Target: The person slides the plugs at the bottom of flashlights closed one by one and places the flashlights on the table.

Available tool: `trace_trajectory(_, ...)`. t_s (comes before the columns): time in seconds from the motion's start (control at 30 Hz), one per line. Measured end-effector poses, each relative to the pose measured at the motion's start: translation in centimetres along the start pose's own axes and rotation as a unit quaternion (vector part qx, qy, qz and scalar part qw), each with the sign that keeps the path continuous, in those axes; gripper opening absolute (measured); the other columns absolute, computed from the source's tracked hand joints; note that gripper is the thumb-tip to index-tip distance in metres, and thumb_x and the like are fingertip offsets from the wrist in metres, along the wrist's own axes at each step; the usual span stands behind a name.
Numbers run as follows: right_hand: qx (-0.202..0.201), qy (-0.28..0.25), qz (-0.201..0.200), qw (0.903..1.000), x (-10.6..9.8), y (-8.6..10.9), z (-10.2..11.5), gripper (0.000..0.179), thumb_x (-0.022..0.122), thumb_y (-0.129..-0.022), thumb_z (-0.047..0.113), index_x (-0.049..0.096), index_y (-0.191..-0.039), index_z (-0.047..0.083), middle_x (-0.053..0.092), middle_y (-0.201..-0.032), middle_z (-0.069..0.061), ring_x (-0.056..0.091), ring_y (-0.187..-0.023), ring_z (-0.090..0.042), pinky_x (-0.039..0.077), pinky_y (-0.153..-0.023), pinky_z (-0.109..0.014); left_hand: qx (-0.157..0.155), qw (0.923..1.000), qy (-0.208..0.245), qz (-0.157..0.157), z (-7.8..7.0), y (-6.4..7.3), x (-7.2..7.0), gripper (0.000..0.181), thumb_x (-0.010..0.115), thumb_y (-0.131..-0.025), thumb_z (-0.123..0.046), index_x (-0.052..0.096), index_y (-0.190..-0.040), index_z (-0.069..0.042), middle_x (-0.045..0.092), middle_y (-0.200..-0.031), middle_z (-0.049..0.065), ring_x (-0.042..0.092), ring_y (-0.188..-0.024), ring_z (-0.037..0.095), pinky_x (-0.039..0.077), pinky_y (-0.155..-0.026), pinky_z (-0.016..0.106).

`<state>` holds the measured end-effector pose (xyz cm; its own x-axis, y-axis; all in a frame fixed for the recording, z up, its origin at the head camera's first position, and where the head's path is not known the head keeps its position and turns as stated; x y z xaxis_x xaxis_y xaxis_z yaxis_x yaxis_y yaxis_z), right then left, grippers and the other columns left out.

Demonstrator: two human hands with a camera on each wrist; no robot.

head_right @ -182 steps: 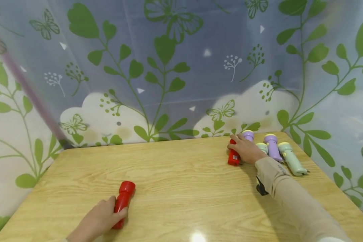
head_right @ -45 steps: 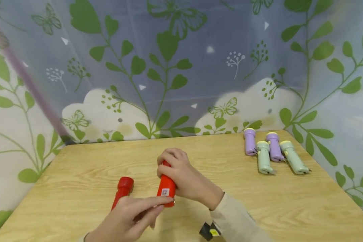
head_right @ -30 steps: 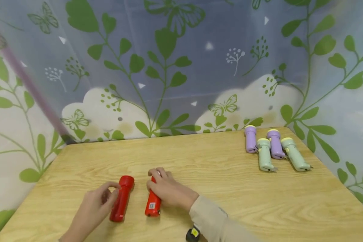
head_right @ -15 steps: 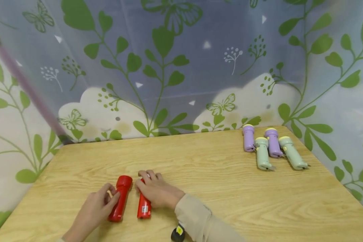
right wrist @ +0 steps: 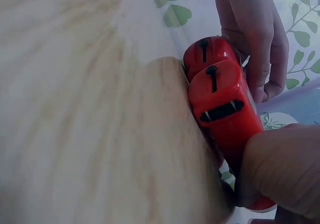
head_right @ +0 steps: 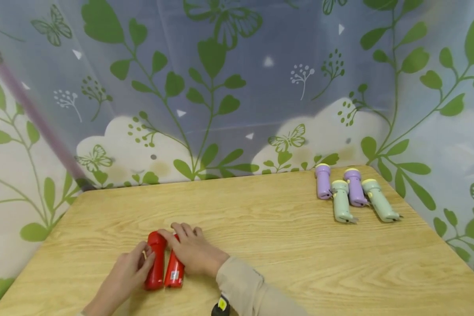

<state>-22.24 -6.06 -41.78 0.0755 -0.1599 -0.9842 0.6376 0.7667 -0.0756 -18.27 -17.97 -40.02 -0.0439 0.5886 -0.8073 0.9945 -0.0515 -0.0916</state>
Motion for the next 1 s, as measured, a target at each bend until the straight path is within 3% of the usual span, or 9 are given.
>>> trace_trajectory(0.27, 0.008, -0.030, -0.018, 0.9994, 0.1, 0.1, 0.0, 0.099, 0.077, -0.082, 0.021, 0.008, -0.154, 0.020, 0.022, -0.152, -0.011, 0.024, -0.140, -0.026, 0.033, -0.108, -0.047, 0.038, 0.9990, -0.023, 0.011, -0.2, -0.2, 0.7, 0.008, 0.057, -0.096, -0.008, 0.051, -0.092, -0.008, 0.045, -0.084, 0.004, 0.046, -0.071, 0.015, 0.044, -0.059, 0.026)
trace_trajectory(0.47, 0.038, -0.031, -0.037, 0.9981, 0.0, 0.0, -0.1, 0.104, 0.080, -0.079, 0.028, 0.009, -0.154, 0.018, 0.025, -0.150, -0.013, 0.029, -0.136, -0.030, 0.034, -0.106, -0.048, 0.061, 0.9975, -0.031, 0.017, -0.5, -0.3, 0.7, 0.006, 0.056, -0.097, -0.006, 0.050, -0.097, -0.007, 0.042, -0.086, 0.003, 0.043, -0.072, 0.015, 0.042, -0.061, 0.027)
trace_trajectory(0.73, 0.057, -0.073, -0.054, 0.9943, -0.1, 0.3, -0.3, 0.110, 0.083, -0.074, 0.016, 0.007, -0.153, 0.020, 0.027, -0.149, -0.015, 0.028, -0.137, -0.031, 0.032, -0.106, -0.051, 0.037, 0.9988, -0.006, 0.033, 0.2, -0.6, 0.5, 0.006, 0.058, -0.096, -0.006, 0.052, -0.097, -0.005, 0.045, -0.084, 0.003, 0.045, -0.073, 0.015, 0.044, -0.060, 0.024)
trace_trajectory(0.87, 0.072, -0.116, -0.058, 0.9890, -0.9, 1.5, -2.2, 0.106, 0.073, -0.075, -0.004, 0.006, -0.154, 0.020, 0.024, -0.152, -0.016, 0.025, -0.140, -0.032, 0.027, -0.109, -0.056, 0.020, 0.9997, 0.000, 0.013, 0.4, -0.6, 0.4, 0.014, 0.060, -0.095, -0.011, 0.048, -0.091, -0.006, 0.043, -0.087, 0.007, 0.045, -0.071, 0.017, 0.042, -0.060, 0.027)
trace_trajectory(1.0, 0.103, -0.128, -0.062, 0.9845, -2.4, 3.5, -6.6, 0.102, 0.061, -0.074, -0.018, 0.011, -0.154, 0.019, 0.020, -0.152, -0.021, 0.021, -0.141, -0.038, 0.020, -0.109, -0.062, 0.036, 0.9982, -0.023, -0.043, -0.9, -0.3, 0.2, 0.022, 0.063, -0.095, -0.018, 0.050, -0.100, -0.001, 0.045, -0.106, 0.018, 0.050, -0.086, 0.030, 0.047, -0.072, 0.041)
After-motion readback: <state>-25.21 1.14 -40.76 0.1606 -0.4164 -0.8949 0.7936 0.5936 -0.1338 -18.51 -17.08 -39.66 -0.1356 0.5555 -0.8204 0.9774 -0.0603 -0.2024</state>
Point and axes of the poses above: each hand's wrist, its own y-axis away from the middle knuckle, its own x-axis out of the palm, z = x × y, the point moved 7 cm from there along -y, towards the middle knuckle
